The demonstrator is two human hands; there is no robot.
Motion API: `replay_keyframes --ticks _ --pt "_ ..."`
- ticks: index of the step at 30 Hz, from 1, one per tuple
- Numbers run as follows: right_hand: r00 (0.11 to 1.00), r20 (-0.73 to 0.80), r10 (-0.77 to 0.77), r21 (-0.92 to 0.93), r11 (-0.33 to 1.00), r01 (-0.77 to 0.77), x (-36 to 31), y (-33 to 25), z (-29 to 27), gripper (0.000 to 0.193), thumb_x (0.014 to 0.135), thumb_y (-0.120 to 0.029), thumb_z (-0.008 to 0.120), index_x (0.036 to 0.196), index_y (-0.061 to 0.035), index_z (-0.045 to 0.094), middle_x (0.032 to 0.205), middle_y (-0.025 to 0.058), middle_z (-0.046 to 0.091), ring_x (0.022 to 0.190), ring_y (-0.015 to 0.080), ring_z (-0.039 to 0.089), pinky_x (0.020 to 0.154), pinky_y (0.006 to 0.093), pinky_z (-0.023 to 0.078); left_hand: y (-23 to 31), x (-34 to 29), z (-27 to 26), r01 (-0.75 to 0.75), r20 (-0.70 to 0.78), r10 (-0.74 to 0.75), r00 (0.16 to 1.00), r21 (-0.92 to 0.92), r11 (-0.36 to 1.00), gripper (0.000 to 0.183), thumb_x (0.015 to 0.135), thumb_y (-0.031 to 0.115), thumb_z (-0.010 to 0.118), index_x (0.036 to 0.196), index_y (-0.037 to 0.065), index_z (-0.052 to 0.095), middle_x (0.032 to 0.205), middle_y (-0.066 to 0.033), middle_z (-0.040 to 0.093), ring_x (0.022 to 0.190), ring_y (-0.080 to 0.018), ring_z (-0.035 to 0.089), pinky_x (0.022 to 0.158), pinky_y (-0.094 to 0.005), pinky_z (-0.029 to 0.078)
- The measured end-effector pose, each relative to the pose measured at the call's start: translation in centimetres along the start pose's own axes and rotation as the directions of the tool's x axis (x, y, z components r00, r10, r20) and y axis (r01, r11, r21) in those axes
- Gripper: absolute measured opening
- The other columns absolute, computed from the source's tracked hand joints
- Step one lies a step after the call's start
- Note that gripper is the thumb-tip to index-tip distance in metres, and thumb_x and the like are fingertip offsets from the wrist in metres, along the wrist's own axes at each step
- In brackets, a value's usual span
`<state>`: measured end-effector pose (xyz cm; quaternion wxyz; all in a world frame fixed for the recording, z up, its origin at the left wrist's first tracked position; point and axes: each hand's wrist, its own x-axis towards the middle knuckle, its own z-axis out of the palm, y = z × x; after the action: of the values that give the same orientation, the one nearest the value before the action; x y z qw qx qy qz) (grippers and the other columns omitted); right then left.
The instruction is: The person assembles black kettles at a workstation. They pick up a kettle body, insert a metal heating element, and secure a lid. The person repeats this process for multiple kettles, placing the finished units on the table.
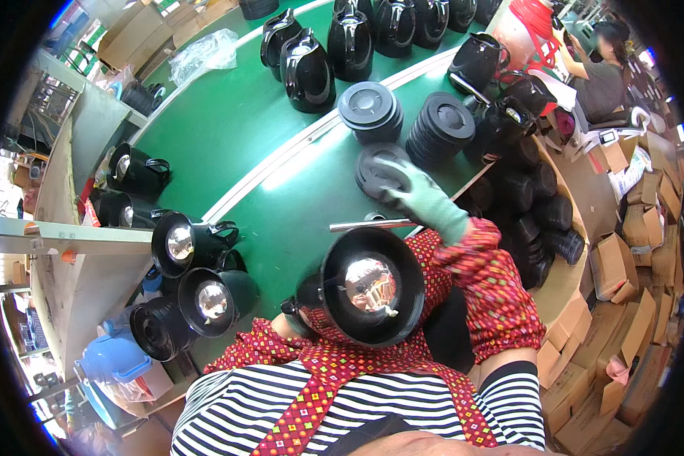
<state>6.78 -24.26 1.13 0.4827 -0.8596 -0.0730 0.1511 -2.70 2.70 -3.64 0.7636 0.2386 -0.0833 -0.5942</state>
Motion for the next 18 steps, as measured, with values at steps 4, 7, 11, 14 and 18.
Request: replay_keyframes --ticks 4,7,11,14,18 --pt "0.924 -0.372 -0.087 -0.75 0.615 -0.244 5.6 4.7 5.1 0.099 0.079 -0.071 0.077 0.164 -0.0357 0.039 0.161 0.0313 0.036 0.144 0.052 0.035 0.121 0.0642 0.024 0.5 -0.8 -0.5 -0.014 -0.013 0.014 1.0 -0.001 1.0 0.055 0.093 0.015 0.077 0.143 0.0 0.059 0.143 -0.0151 0.063 0.127 -0.0238 0.063 0.109 -0.0381 0.052" --pt "0.916 -0.392 -0.088 -0.743 0.617 -0.259 6.9 5.5 6.1 0.096 0.079 -0.062 0.081 0.163 -0.0362 0.041 0.157 0.0312 0.037 0.139 0.0492 0.039 0.118 0.0622 0.027 0.8 -1.2 -0.6 -0.039 -0.027 0.04 0.999 0.011 0.999 0.055 0.092 0.016 0.078 0.141 0.0 0.06 0.141 -0.0151 0.064 0.125 -0.0242 0.063 0.108 -0.0382 0.052" --pt "0.859 -0.504 -0.091 -0.603 0.749 -0.274 4.5 4.6 4.7 0.093 0.078 -0.06 0.083 0.16 -0.0396 0.045 0.149 0.0278 0.039 0.136 0.0465 0.037 0.112 0.0637 0.031 1.5 -0.3 -0.7 -0.073 -0.016 0.074 0.997 0.055 0.996 0.055 0.091 0.017 0.08 0.139 0.0 0.062 0.139 -0.0152 0.065 0.123 -0.0247 0.065 0.106 -0.0383 0.053" --pt "0.794 -0.568 -0.216 -0.365 0.931 -0.009 -1.1 1.4 2.1 0.086 0.086 -0.055 0.077 0.162 -0.0288 0.046 0.144 0.0237 0.05 0.131 0.0436 0.046 0.114 0.0548 0.035 1.8 0.1 -0.4 -0.107 -0.032 0.111 0.993 0.107 0.988 0.054 0.09 0.017 0.081 0.138 0.0 0.063 0.137 -0.0152 0.066 0.122 -0.0251 0.066 0.106 -0.0383 0.054" --pt "0.806 -0.505 -0.31 -0.098 0.948 0.303 -11.6 -2.8 1.3 0.095 0.09 -0.065 0.066 0.158 -0.002 0.047 0.156 0.0213 0.051 0.14 0.0412 0.046 0.12 0.0493 0.033 1.5 1.4 0.9 -0.125 -0.008 0.129 0.992 0.195 0.973 0.054 0.088 0.018 0.082 0.136 0.0 0.064 0.135 -0.0153 0.068 0.12 -0.0256 0.067 0.104 -0.0384 0.055"
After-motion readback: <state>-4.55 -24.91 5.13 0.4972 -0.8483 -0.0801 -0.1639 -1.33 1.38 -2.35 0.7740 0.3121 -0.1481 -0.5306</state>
